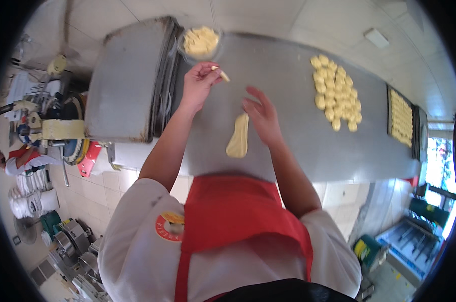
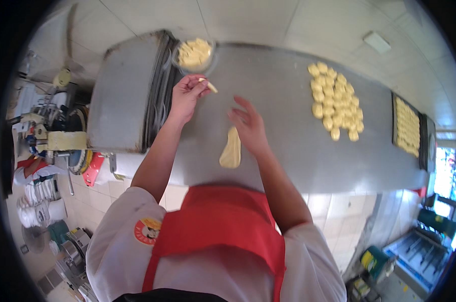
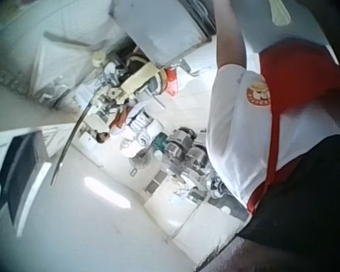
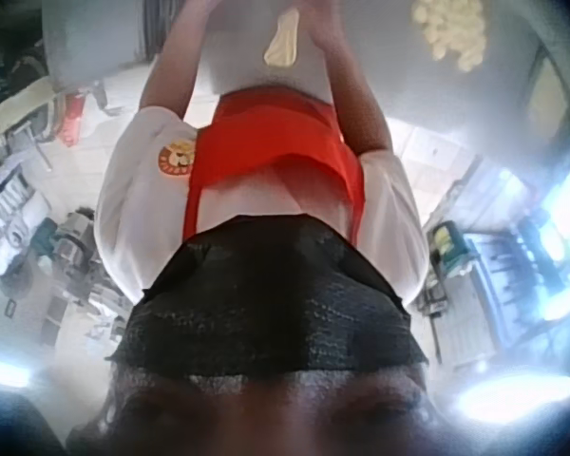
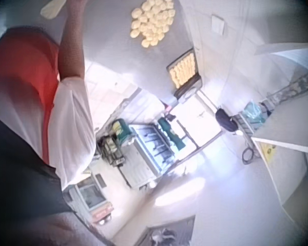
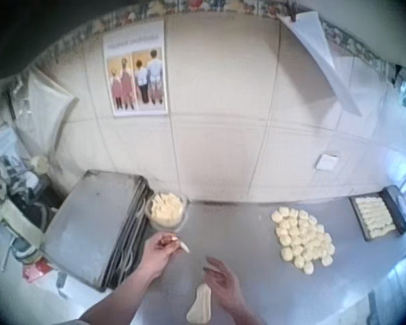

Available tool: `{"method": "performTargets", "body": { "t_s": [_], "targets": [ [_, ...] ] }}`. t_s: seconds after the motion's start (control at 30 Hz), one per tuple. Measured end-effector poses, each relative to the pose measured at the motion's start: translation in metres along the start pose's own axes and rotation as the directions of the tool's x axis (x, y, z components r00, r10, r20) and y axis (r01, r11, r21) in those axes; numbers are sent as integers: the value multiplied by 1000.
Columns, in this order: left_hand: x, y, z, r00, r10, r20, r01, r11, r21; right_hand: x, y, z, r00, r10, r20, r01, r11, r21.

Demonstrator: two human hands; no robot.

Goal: The person shapes dough by hand on a metal table, pressing pieces flat, adding a filling, rolling them into cylinders, and placing them onto a baking tray.

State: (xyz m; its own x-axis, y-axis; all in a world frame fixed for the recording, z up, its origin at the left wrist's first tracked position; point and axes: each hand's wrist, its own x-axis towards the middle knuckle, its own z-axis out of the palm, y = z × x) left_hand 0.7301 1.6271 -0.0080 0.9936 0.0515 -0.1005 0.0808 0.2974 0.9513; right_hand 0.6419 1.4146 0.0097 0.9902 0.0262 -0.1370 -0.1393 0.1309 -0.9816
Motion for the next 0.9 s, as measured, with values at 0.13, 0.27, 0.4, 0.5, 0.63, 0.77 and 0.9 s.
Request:
{"method": "performTargets", "body": {
  "t_s": [0.13,0.27,0.4,0.5,0.63,0.77,0.9],
  "targets": [
    [-74,-61,13,996,-83,30,78,989,125,3,47,-8,992,121,-25,-122,991,-56],
    [-100,-105,10,993,7,117,-92,672,735,-5,92,-29,996,91,-5,-78,822,-565],
    [-107,-146,2,848,361,388,-477,203,855,-8,141,-41,873,-416,254,412,353,-840],
    [-116,-173,-18,835,220,505,-549,255,796,-29,147,-42,843,-357,402,505,272,-819],
    [-118,-152,-10,779,299,552,-622,254,741,-35,130,-36,899,-361,250,392,404,-827],
    [-126,-151,-20,767,231,598,-626,66,777,-37,144,-58,807,-338,484,502,-38,-864],
    [-128,-132,-21,794,9,608,-601,160,783,-48,138,-60,894,-187,407,443,233,-866]
  ]
}}
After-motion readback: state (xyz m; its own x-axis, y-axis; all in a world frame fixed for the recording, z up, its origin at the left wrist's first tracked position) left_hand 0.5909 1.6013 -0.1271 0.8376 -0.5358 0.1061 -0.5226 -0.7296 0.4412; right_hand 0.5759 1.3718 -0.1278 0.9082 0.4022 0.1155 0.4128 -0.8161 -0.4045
